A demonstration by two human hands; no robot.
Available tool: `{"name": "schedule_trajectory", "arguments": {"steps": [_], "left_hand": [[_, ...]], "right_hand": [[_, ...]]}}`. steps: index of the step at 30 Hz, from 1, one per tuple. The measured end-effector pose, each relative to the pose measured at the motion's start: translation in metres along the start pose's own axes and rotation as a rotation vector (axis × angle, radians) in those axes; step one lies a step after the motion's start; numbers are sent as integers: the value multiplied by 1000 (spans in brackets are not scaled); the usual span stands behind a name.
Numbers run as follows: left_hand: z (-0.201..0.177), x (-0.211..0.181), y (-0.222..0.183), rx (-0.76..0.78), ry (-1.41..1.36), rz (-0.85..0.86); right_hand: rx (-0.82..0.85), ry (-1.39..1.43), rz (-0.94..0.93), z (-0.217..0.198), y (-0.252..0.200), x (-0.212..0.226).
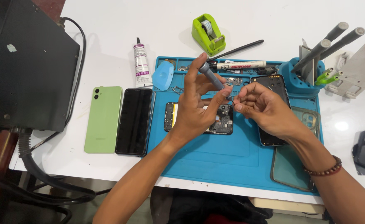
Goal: The person disassembles a smartphone by removing the back cover and unscrewing internal components. They use a screwdriver to remove screws from the motherboard and battery area, then place the screws on the work mat. The person handles the phone, back cover, and internal parts throughout the process.
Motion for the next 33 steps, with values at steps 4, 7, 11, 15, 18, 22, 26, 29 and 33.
{"name": "schedule_trajectory", "arguments": {"steps": [4,7,11,15,18,22,26,29,33], "left_hand": [[3,-2,-1,69,-35,-18],[6,-4,-3,165,-2,-35],[12,-3,-2,286,102,-56],[16,-2,-3,342,157,-39],[16,-1,-4,353,165,-39],[16,0,-4,376,153,-41],[17,-2,-3,424,124,-63],[12,-13,-5,415,110,-26],[13,-15,0,342,271,-48]], "right_hand": [[-5,-19,17,1,-1,4],[53,-39,-89,13,-2,18],[-53,-614,45,12,-10,17],[27,-710,-182,25,-10,34],[44,-678,-224,25,-11,36],[9,-723,-8,16,-11,21],[6,-725,-95,19,-10,28],[17,-766,-212,24,-11,38],[68,-906,-251,28,-15,44]]}}
Point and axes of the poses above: each hand's wrist, its own y-axis towards the middle knuckle, its own z-axis out of the palm, x = y × z, the point moved 8 cm from there along y, towards the middle knuckle, and after that the axes turned 6 degrees about -z, right-handed, at the moved point
